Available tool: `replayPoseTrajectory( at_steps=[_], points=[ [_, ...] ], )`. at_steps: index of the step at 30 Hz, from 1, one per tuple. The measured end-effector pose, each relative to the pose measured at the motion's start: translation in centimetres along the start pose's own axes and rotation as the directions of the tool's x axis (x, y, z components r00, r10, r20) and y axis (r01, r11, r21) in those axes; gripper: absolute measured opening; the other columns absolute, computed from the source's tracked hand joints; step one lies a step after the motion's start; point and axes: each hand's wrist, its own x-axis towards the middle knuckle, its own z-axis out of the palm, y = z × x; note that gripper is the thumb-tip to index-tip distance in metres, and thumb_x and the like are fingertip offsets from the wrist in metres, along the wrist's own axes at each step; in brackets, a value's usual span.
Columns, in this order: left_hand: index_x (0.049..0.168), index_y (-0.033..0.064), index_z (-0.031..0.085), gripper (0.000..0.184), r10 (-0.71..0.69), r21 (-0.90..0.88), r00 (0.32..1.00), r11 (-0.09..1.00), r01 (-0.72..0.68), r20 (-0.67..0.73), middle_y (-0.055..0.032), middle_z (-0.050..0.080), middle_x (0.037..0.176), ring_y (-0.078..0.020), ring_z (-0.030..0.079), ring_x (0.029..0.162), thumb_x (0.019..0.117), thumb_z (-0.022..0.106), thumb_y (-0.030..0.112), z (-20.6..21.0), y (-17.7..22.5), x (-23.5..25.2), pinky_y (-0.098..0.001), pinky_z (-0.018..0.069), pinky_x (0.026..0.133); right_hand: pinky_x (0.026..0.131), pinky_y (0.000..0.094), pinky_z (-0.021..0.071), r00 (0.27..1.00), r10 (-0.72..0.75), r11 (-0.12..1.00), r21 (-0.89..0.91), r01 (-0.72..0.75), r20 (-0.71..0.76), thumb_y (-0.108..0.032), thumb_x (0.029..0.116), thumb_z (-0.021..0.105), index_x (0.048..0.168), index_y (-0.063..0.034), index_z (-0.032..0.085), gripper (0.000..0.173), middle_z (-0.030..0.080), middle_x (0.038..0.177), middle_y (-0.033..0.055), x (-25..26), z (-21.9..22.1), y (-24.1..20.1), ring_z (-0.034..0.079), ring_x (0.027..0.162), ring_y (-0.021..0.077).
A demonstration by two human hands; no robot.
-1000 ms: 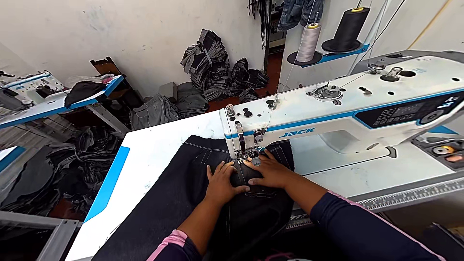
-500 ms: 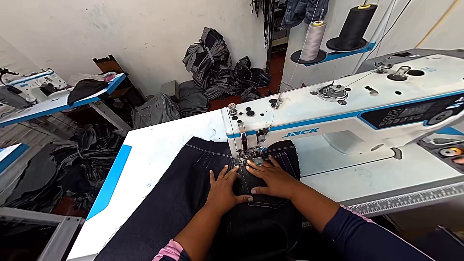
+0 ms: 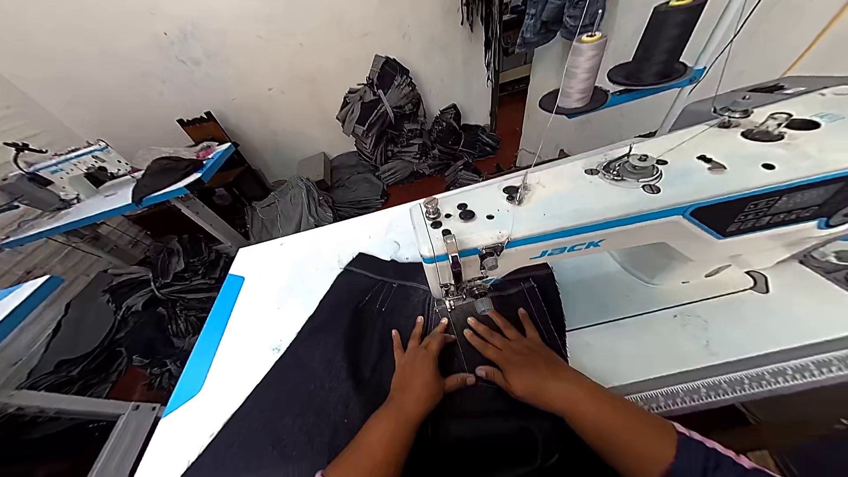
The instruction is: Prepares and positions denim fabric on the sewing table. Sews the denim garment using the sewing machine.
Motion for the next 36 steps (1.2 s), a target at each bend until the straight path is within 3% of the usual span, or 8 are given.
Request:
replayPoseTrajectory(
  at_steps=[7,13,22,30,32,34,35,36],
  points=[
    [0.141,0.02,0.06,0.072,-0.004,0.025,1.0,1.0,0.004,-0.023,0.0093,0.038,0.164,-0.0222,0.011,0.16,0.0848,0.073,0.063,-1.0,-1.2,3.2,-0.0662,-0.005,0.122,0.12,0.0708,-0.0064,0.997,0.014,0.999,-0.046,-0.018,-0.07,-0.046,0.1113,0.029,0.164,-0.0217,0.028,0.058,0.02,0.172,-0.0008,2.8,-0.7,1.1,0.0,0.16,0.0295],
    [0.14,0.016,0.061,0.072,0.009,0.037,0.999,0.999,-0.007,-0.052,-0.0026,0.054,0.152,-0.028,0.02,0.158,0.0839,0.077,0.058,-2.3,-1.9,5.8,-0.0668,-0.0024,0.122,0.12,0.072,0.0004,0.986,0.009,0.997,-0.074,-0.021,-0.168,-0.04,0.1109,0.037,0.157,-0.0154,0.044,0.053,0.037,0.165,0.0048,4.9,-1.7,1.6,0.016,0.158,0.0347],
    [0.146,0.0082,0.056,0.082,-0.019,0.097,0.995,0.995,0.029,-0.102,-0.0116,0.05,0.156,-0.0319,0.022,0.157,0.085,0.075,0.06,-3.6,-2.1,8.7,-0.064,-0.0004,0.124,0.121,0.0656,0.0082,0.994,0.061,0.995,0.087,-0.053,-0.089,-0.028,0.1107,0.043,0.124,0.002,0.069,0.042,0.064,0.135,0.019,6.4,-5.7,1.7,0.036,0.149,0.0384],
    [0.146,0.0113,0.057,0.079,-0.034,0.179,0.99,0.982,0.058,-0.135,-0.0077,0.048,0.158,-0.0307,0.022,0.157,0.0864,0.072,0.061,-3.8,-1.5,8.2,-0.066,0.0004,0.123,0.12,0.0631,0.0169,0.993,0.087,0.996,0.044,-0.084,-0.076,-0.029,0.11,0.044,0.119,0.0037,0.07,0.043,0.065,0.131,0.0223,7.3,-5.9,1.8,0.046,0.14,0.0398],
    [0.137,0.0054,0.063,0.069,-0.026,0.252,0.996,0.967,0.045,-0.08,-0.0133,0.054,0.151,-0.034,0.035,0.151,0.0939,0.064,0.06,-4.2,0.5,6.0,-0.0635,0.0125,0.124,0.121,0.0617,0.0167,0.994,0.095,0.995,0.03,-0.093,-0.054,-0.03,0.1105,0.042,0.122,0.0027,0.069,0.043,0.064,0.133,0.0211,7.4,-6.0,1.7,0.045,0.141,0.0382],
    [0.116,0.0019,0.074,0.053,0.198,0.066,0.98,0.978,-0.196,-0.027,-0.0161,0.072,0.12,-0.0293,0.065,0.122,0.0992,0.061,0.05,-5.7,3.2,1.2,-0.0502,0.0447,0.111,0.119,0.0624,0.0214,0.991,0.072,0.997,0.049,-0.066,-0.116,-0.026,0.108,0.049,0.12,0.0036,0.07,0.039,0.066,0.129,0.0234,7.2,-5.5,2.4,0.05,0.136,0.041],
    [0.106,-0.001,0.076,0.048,0.429,-0.155,0.901,0.888,-0.433,-0.059,-0.0153,0.074,0.107,-0.0252,0.07,0.106,0.1009,0.059,0.044,-6.9,4.3,-2.1,-0.043,0.0536,0.1,0.117,0.065,0.0253,0.981,0.03,0.997,0.071,-0.017,-0.193,-0.023,0.1043,0.056,0.116,0.0059,0.071,0.035,0.067,0.126,0.0263,7.2,-4.8,3.3,0.054,0.132,0.0447],
    [0.097,-0.0036,0.076,0.05,0.63,-0.377,0.753,0.661,-0.648,-0.189,-0.0133,0.075,0.096,-0.0204,0.071,0.095,0.1003,0.055,0.042,-8.0,5.5,-5.3,-0.0368,0.0555,0.091,0.115,0.0666,0.0287,0.971,0.006,0.998,0.068,0.011,-0.238,-0.023,0.1019,0.06,0.114,0.007,0.072,0.034,0.068,0.123,0.0284,7.5,-4.0,4.3,0.056,0.127,0.0473]
  ],
)
